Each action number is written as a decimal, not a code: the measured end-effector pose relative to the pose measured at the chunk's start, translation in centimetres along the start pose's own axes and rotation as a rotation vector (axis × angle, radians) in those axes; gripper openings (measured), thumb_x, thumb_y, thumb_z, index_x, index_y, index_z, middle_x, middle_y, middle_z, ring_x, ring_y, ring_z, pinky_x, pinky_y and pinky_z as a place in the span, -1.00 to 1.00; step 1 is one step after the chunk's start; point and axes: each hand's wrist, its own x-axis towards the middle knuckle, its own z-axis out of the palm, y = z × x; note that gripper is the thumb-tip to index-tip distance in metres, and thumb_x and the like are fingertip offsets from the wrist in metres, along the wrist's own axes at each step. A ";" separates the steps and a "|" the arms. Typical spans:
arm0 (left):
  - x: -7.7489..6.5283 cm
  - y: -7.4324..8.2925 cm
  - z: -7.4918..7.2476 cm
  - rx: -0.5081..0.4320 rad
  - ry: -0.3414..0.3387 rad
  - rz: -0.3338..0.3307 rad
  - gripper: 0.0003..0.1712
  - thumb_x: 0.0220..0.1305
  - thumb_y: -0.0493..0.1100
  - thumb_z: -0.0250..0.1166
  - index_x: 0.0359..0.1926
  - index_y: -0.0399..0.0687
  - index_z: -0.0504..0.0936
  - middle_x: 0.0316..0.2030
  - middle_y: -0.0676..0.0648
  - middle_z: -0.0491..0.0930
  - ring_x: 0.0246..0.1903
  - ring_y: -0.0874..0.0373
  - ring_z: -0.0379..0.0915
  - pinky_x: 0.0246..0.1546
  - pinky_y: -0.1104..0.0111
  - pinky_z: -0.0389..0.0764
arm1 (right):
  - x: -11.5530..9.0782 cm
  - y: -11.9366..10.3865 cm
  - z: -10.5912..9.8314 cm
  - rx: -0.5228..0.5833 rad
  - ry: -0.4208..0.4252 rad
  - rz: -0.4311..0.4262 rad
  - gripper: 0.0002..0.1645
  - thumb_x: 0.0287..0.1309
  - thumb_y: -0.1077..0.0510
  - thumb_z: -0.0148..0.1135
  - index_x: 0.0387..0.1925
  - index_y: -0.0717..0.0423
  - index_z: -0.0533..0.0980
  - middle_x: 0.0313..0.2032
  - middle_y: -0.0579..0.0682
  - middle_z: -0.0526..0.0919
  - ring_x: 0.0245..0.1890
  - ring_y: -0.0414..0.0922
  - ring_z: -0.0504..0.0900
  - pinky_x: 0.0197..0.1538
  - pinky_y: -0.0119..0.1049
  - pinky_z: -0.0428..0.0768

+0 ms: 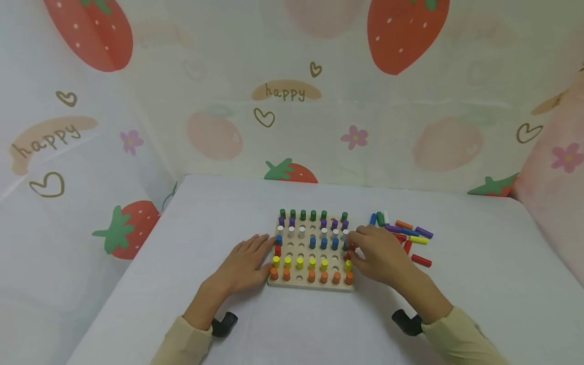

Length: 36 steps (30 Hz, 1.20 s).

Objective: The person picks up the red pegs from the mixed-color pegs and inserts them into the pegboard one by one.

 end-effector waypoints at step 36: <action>0.0 0.0 -0.2 -0.011 -0.015 0.003 -0.21 0.56 0.07 0.02 0.67 -0.08 0.14 0.66 -0.23 0.14 0.69 -0.24 -0.05 0.68 -0.23 0.01 | 4.7 -5.5 1.0 0.070 -0.104 -0.166 -0.80 0.31 0.11 0.45 -0.05 -0.03 0.73 -0.14 -0.06 0.75 -0.09 -0.08 0.62 0.17 -0.15 0.71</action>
